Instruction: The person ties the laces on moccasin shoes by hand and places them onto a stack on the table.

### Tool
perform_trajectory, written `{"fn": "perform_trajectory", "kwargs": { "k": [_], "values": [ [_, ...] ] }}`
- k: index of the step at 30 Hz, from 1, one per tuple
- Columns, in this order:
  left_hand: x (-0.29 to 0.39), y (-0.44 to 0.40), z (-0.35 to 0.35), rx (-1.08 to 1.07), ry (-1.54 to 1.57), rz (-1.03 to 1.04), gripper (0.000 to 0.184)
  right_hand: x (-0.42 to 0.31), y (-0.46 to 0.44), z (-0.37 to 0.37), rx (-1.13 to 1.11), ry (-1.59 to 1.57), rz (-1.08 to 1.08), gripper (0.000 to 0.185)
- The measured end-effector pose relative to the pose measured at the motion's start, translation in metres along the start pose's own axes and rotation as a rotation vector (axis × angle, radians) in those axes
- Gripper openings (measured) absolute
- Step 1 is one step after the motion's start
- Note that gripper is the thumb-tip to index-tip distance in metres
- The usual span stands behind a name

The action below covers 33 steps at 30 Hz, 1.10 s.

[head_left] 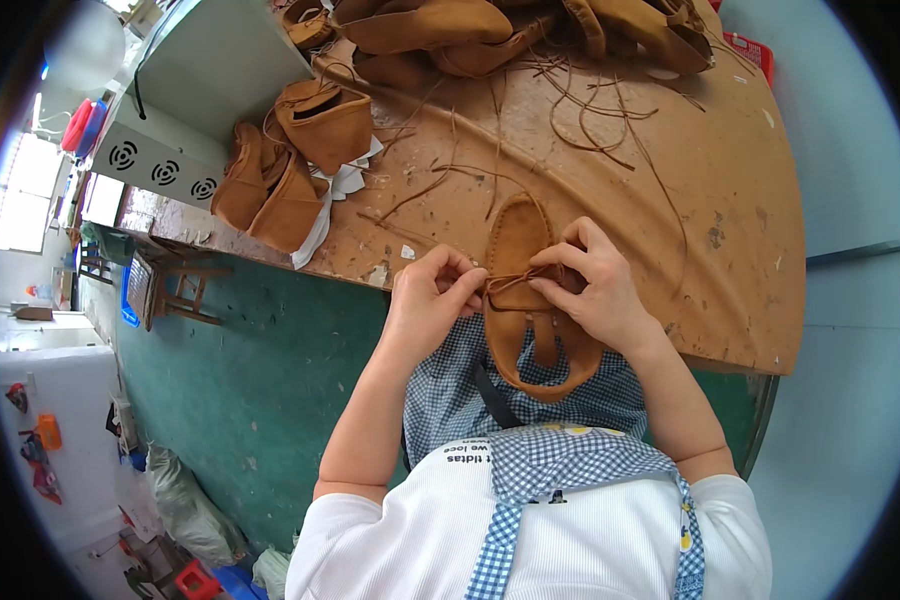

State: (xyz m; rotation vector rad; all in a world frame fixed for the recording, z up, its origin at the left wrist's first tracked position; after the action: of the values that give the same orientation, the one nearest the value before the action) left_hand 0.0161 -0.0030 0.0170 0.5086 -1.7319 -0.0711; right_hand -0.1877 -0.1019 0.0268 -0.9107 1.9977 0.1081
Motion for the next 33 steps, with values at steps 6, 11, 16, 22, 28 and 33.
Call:
{"fn": "perform_trajectory", "kwargs": {
  "k": [6,11,16,22,28,33],
  "values": [
    [-0.003,-0.003,0.006,0.139,0.034,0.038,0.015,0.003,0.001,0.003,0.020,0.041,-0.066,0.022],
    [-0.009,-0.004,0.005,0.177,0.073,0.051,0.016,0.003,0.001,0.003,0.030,0.046,-0.076,0.021],
    [-0.012,-0.006,0.004,0.195,0.130,0.034,0.017,0.005,0.002,0.004,0.033,0.046,-0.074,0.021],
    [0.008,0.018,0.013,0.390,-0.126,0.293,0.034,-0.002,0.005,0.002,0.105,-0.008,-0.040,0.022],
    [0.023,0.030,0.023,0.488,-0.690,0.764,0.035,0.000,0.009,0.004,0.150,-0.004,-0.073,0.021],
    [0.005,0.018,0.033,0.322,-0.531,0.575,0.015,-0.012,0.007,-0.005,0.128,0.228,-0.217,0.019]
  ]
}}
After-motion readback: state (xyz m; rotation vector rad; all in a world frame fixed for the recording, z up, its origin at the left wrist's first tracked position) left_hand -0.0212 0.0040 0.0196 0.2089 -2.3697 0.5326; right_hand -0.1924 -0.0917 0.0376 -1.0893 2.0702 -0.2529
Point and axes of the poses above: each hand's wrist, its own y-axis away from the middle knuckle, its own z-axis out of the palm, x = y × z, the point moved 3 cm from there along -y, towards the middle knuckle, and after that the axes turned 2 degrees about -y, right-handed, at the moved point
